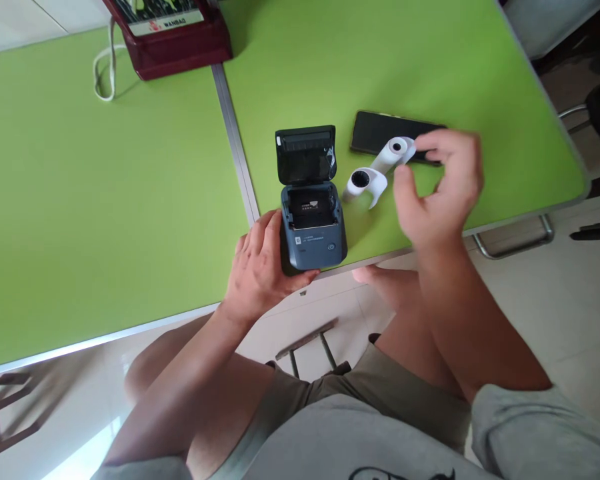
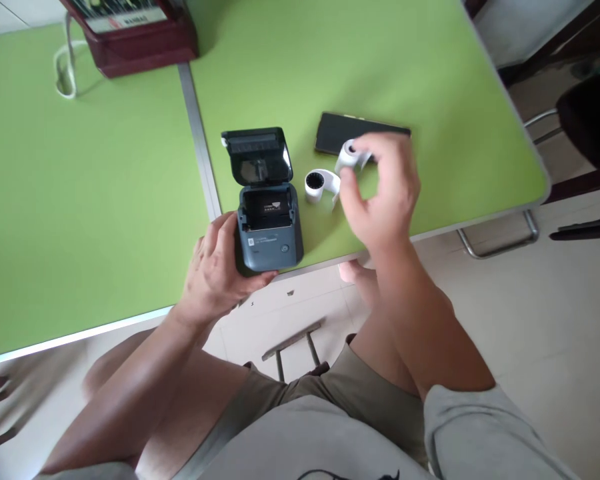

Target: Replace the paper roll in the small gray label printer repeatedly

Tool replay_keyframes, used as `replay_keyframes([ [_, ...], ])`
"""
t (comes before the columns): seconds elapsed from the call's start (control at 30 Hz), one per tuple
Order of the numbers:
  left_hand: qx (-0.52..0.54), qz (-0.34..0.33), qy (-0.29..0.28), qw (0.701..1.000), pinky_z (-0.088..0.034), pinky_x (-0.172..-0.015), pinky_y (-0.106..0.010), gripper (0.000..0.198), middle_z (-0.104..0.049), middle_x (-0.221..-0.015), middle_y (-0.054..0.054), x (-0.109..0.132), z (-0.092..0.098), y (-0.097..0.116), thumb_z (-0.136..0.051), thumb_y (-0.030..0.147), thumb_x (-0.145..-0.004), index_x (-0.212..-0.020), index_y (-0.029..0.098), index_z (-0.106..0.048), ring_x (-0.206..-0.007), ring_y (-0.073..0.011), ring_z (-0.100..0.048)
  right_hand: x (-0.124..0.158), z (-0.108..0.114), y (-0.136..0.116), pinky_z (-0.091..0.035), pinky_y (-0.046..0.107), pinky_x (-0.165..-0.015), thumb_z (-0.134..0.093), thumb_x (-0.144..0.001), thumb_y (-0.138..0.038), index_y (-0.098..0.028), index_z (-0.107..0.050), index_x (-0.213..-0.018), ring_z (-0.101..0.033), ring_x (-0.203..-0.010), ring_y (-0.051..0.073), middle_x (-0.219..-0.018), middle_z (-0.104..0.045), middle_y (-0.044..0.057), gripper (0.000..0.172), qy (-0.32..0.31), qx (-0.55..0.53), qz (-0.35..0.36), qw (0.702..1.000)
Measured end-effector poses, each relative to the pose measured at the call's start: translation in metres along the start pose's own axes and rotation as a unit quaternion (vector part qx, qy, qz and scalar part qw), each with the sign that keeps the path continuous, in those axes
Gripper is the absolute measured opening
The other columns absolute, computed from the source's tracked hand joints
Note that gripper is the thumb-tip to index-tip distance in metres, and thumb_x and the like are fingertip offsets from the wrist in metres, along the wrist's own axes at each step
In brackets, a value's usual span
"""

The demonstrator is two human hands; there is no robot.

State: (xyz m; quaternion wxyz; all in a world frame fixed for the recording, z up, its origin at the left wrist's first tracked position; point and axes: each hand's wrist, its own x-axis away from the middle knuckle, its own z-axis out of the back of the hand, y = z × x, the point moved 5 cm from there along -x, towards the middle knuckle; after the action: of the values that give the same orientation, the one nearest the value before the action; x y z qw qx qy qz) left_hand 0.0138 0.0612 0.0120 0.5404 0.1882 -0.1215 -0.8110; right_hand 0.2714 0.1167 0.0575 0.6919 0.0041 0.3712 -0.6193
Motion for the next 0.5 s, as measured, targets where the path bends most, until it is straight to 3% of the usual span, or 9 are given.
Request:
replay_keyframes([
  [0.07,0.002,0.0,0.001,1.0,-0.053,-0.105,-0.049,0.105,-0.058,-0.148,-0.023,0.0,0.0,0.0,-0.056,0.089,-0.084,-0.155,0.014,-0.039,-0.133,-0.0376,-0.062,-0.011,0.0,0.013,-0.055,0.051,-0.108,-0.062,-0.088,-0.018,-0.03,-0.056,-0.13,-0.061,-0.132,0.031,-0.134,-0.066,0.013,0.044,0.008,0.012,-0.014,1.0],
  [0.13,0.006,0.001,0.002,1.0,-0.053,-0.105,-0.048,0.105,-0.058,-0.149,-0.023,0.0,0.0,0.0,-0.057,0.089,-0.083,-0.156,0.016,-0.039,-0.133,-0.0373,-0.062,-0.019,-0.011,0.025,-0.054,0.048,-0.109,-0.067,-0.084,-0.017,-0.03,-0.051,-0.136,-0.06,-0.133,0.029,-0.143,-0.061,0.013,0.056,-0.023,-0.009,-0.017,1.0],
  [0.27,0.007,0.007,0.003,1.0,-0.053,-0.103,-0.049,0.105,-0.057,-0.149,-0.023,0.0,-0.001,-0.002,-0.058,0.089,-0.083,-0.156,0.017,-0.038,-0.131,-0.0375,-0.062,-0.02,-0.035,0.041,-0.051,0.047,-0.11,-0.072,-0.083,-0.018,-0.03,-0.053,-0.133,-0.063,-0.123,0.028,-0.132,-0.065,0.011,0.055,-0.068,-0.012,-0.047,0.996],
  [0.4,0.003,0.003,0.004,1.0,-0.053,-0.103,-0.049,0.106,-0.058,-0.149,-0.023,0.0,-0.002,-0.002,-0.057,0.089,-0.083,-0.156,0.015,-0.038,-0.131,-0.0377,-0.062,-0.015,-0.035,0.044,-0.053,0.047,-0.104,-0.074,-0.079,-0.018,-0.03,-0.055,-0.127,-0.067,-0.112,0.028,-0.121,-0.069,0.008,0.053,-0.051,-0.021,-0.08,0.995],
  [0.5,0.001,-0.001,0.01,1.0,-0.052,-0.104,-0.048,0.105,-0.058,-0.149,-0.023,0.0,-0.001,-0.001,-0.054,0.09,-0.084,-0.155,0.014,-0.039,-0.132,-0.0373,-0.062,-0.016,-0.019,0.029,-0.057,0.043,-0.095,-0.074,-0.079,-0.02,-0.028,-0.052,-0.125,-0.069,-0.102,0.025,-0.109,-0.07,0.006,0.052,0.008,-0.095,-0.058,0.994],
])
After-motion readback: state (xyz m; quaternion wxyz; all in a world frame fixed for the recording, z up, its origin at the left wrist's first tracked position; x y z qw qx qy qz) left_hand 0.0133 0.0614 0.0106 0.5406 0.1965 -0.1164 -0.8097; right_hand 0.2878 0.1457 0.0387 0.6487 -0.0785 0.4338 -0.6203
